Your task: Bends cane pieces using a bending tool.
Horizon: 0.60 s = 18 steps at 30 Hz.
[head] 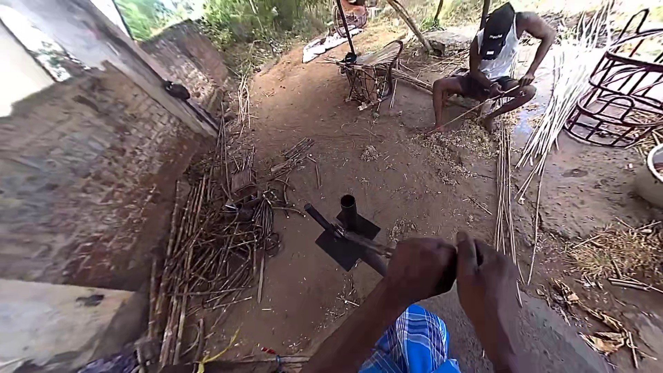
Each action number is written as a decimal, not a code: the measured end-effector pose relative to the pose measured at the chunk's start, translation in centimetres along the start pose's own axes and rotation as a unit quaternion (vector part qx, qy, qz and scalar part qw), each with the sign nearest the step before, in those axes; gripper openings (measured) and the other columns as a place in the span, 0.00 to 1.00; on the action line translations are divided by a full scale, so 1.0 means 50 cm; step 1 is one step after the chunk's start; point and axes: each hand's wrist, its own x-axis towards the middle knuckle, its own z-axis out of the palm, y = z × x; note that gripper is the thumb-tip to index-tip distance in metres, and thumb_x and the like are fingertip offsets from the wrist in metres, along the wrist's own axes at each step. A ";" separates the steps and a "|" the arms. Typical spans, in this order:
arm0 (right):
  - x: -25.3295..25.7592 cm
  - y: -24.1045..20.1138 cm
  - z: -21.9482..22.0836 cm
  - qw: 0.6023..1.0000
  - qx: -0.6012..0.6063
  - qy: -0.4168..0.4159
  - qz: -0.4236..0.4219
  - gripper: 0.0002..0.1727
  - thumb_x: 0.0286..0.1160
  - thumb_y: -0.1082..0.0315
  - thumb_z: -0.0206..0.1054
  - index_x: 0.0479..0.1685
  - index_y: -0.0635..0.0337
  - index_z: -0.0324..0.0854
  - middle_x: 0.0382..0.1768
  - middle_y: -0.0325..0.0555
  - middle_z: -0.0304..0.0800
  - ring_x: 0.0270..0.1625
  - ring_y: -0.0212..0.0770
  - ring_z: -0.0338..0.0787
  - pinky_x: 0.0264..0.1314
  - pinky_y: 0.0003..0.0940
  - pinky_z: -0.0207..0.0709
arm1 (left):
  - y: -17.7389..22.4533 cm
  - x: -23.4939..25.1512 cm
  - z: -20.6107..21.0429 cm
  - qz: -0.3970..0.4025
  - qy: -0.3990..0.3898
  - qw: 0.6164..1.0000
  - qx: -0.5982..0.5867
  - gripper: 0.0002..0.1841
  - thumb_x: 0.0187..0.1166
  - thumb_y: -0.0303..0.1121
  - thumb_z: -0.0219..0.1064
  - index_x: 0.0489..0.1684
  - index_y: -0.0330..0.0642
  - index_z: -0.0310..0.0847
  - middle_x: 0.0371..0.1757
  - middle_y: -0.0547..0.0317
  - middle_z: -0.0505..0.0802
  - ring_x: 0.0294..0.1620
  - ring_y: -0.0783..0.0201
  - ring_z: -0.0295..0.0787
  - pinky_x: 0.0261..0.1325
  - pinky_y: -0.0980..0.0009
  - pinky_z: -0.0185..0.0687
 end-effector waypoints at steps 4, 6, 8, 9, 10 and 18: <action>-0.102 -0.046 0.090 0.999 -0.024 0.003 -0.034 0.28 0.88 0.48 0.49 0.17 0.51 0.74 0.08 0.37 0.69 0.12 0.43 0.77 0.14 0.43 0.67 | -0.024 -0.119 -0.036 -0.064 0.034 0.997 0.028 0.09 0.73 0.37 0.66 0.31 0.45 0.91 0.36 0.61 0.94 0.45 0.58 0.90 0.52 0.56 0.84; -0.059 -0.052 0.106 0.998 -0.038 -0.048 -0.024 0.29 0.90 0.47 0.48 0.19 0.53 0.76 0.11 0.42 0.75 0.17 0.47 0.82 0.17 0.48 0.72 | -0.023 -0.094 -0.034 -0.140 0.013 0.988 0.058 0.10 0.77 0.36 0.65 0.33 0.43 0.91 0.38 0.58 0.94 0.50 0.55 0.90 0.58 0.52 0.82; 0.047 -0.041 0.114 0.992 -0.025 -0.119 0.024 0.29 0.89 0.48 0.51 0.19 0.57 0.78 0.17 0.50 0.80 0.26 0.55 0.87 0.26 0.56 0.75 | -0.025 -0.013 -0.009 -0.230 -0.044 0.968 0.083 0.12 0.79 0.38 0.66 0.29 0.43 0.91 0.34 0.55 0.94 0.48 0.52 0.91 0.58 0.50 0.80; 0.117 -0.030 0.122 0.986 -0.015 -0.159 0.048 0.30 0.89 0.48 0.52 0.19 0.58 0.79 0.20 0.52 0.82 0.30 0.57 0.87 0.30 0.60 0.75 | -0.031 0.045 0.007 -0.281 -0.087 0.951 0.094 0.15 0.81 0.40 0.65 0.26 0.42 0.89 0.33 0.52 0.94 0.47 0.49 0.91 0.56 0.48 0.80; 0.179 -0.020 0.131 0.979 -0.006 -0.195 0.066 0.31 0.89 0.47 0.53 0.19 0.59 0.79 0.23 0.54 0.83 0.33 0.58 0.87 0.33 0.62 0.74 | -0.038 0.094 0.017 -0.321 -0.131 0.933 0.097 0.17 0.82 0.41 0.62 0.27 0.40 0.89 0.34 0.50 0.94 0.48 0.47 0.91 0.55 0.47 0.80; -0.068 -0.059 0.154 0.998 -0.022 -0.043 -0.035 0.27 0.90 0.48 0.49 0.21 0.54 0.76 0.13 0.45 0.76 0.17 0.50 0.82 0.16 0.50 0.70 | -0.093 -0.109 -0.010 -0.076 0.058 0.995 0.014 0.10 0.73 0.33 0.66 0.26 0.40 0.89 0.33 0.55 0.93 0.45 0.52 0.91 0.59 0.52 0.82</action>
